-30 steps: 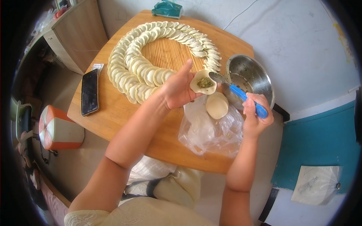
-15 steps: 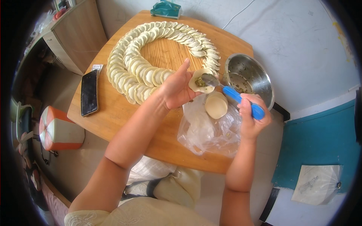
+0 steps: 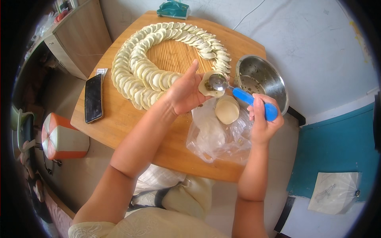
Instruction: The person makes dumplings by scooping filling from a bowl onto dough wrappers with a spoon, then folding and pinching the wrappers closed by hand.
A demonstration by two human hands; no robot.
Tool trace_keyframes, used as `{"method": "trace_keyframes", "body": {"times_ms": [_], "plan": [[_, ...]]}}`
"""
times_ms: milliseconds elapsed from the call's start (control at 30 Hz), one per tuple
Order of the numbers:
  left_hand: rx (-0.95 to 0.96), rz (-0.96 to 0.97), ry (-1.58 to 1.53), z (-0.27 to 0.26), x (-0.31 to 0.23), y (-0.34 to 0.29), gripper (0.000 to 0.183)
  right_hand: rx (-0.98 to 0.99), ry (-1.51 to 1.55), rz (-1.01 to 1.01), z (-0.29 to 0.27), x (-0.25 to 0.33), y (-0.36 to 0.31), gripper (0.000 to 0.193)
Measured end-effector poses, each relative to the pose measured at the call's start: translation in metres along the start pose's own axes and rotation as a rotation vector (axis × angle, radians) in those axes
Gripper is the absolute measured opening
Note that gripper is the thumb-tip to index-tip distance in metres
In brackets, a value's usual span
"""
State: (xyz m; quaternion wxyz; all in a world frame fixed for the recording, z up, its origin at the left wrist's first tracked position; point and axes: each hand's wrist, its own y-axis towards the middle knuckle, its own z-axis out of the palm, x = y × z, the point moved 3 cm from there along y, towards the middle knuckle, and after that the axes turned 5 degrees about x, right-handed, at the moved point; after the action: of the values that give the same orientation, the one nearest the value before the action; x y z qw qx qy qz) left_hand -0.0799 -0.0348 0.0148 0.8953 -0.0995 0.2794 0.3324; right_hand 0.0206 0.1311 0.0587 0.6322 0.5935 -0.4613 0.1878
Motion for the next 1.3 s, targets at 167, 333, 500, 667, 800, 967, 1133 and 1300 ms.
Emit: {"method": "trace_keyframes", "body": {"times_ms": [167,333,500,667,800,967,1133,1300], "plan": [[-0.012,0.013,0.018,0.002,0.0,-0.003,0.078,-0.151,0.063,0.017,-0.005,-0.003,0.0,0.01],[-0.032,0.019,0.049,0.001,0.001,-0.002,0.075,-0.082,-0.175,-0.246,-0.003,0.0,0.002,0.008],[0.025,0.052,0.052,0.004,-0.002,-0.001,0.077,0.199,-0.463,-0.574,0.016,0.019,0.004,0.025],[0.037,0.034,0.055,-0.001,-0.004,-0.002,0.081,0.284,-0.482,-0.61,0.02,0.017,0.003,0.027],[-0.003,0.042,0.05,0.001,-0.004,-0.002,0.081,0.056,-0.381,-0.519,0.009,0.014,0.003,0.023],[-0.043,0.079,-0.009,0.003,-0.004,-0.002,0.078,0.097,-0.462,-0.577,0.013,0.018,0.001,0.02],[0.011,0.075,-0.023,0.0,-0.003,-0.001,0.078,0.111,-0.463,-0.555,0.017,0.017,0.0,0.019],[-0.022,0.07,-0.013,-0.001,-0.002,0.0,0.079,0.025,-0.445,-0.548,0.012,0.017,0.001,0.015]]}}
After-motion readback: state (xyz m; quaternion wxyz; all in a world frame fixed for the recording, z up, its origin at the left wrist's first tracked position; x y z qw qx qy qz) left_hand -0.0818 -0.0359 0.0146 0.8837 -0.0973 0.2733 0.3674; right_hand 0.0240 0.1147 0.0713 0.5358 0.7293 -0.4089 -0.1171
